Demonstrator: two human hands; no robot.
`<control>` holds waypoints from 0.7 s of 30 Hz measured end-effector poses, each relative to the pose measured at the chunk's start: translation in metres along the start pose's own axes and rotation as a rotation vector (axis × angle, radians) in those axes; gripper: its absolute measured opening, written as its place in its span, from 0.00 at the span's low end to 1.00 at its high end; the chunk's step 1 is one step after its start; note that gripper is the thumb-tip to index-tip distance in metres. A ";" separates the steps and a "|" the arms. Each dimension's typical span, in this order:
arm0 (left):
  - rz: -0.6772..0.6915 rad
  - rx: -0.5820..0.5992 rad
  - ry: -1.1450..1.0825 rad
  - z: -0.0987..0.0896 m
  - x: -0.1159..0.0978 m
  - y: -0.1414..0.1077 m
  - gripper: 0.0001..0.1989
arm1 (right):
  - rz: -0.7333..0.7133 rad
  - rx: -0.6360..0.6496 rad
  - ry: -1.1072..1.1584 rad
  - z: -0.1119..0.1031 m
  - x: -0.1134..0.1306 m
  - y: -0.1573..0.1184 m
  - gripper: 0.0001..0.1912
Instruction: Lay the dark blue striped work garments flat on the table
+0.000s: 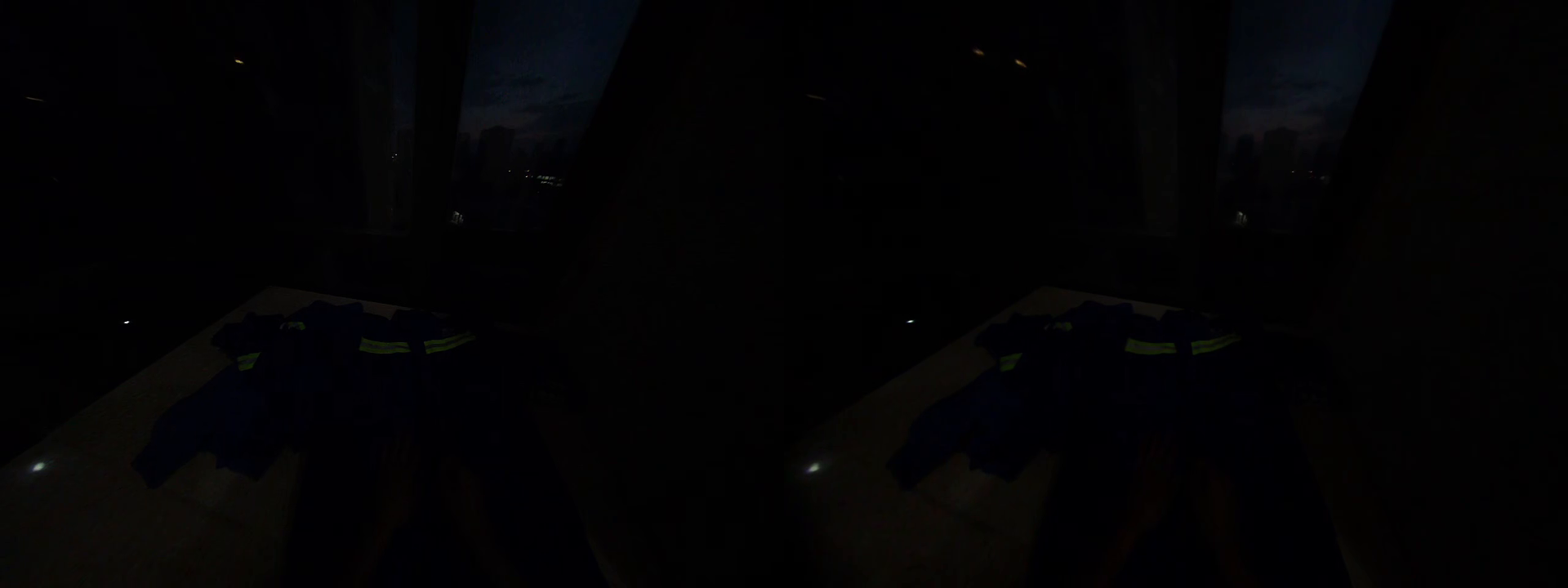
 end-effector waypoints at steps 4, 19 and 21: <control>0.075 -0.033 0.025 0.004 0.003 -0.011 0.28 | -0.157 -0.021 0.188 0.002 -0.002 -0.012 0.28; 0.074 -0.029 -0.027 0.004 0.015 0.012 0.23 | -0.150 -0.043 0.318 -0.001 -0.013 -0.018 0.23; -0.004 -0.012 -0.046 -0.006 0.023 0.044 0.24 | -0.112 -0.033 0.298 0.000 -0.014 -0.019 0.22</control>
Point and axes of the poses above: each hand's wrist, its own y-axis towards the middle knuckle, its own z-axis out of the palm, x = y × z, the point moved 1 cm from there along y, towards the middle knuckle, and after that the axes turned 11 degrees about y, right-handed, at the moved point
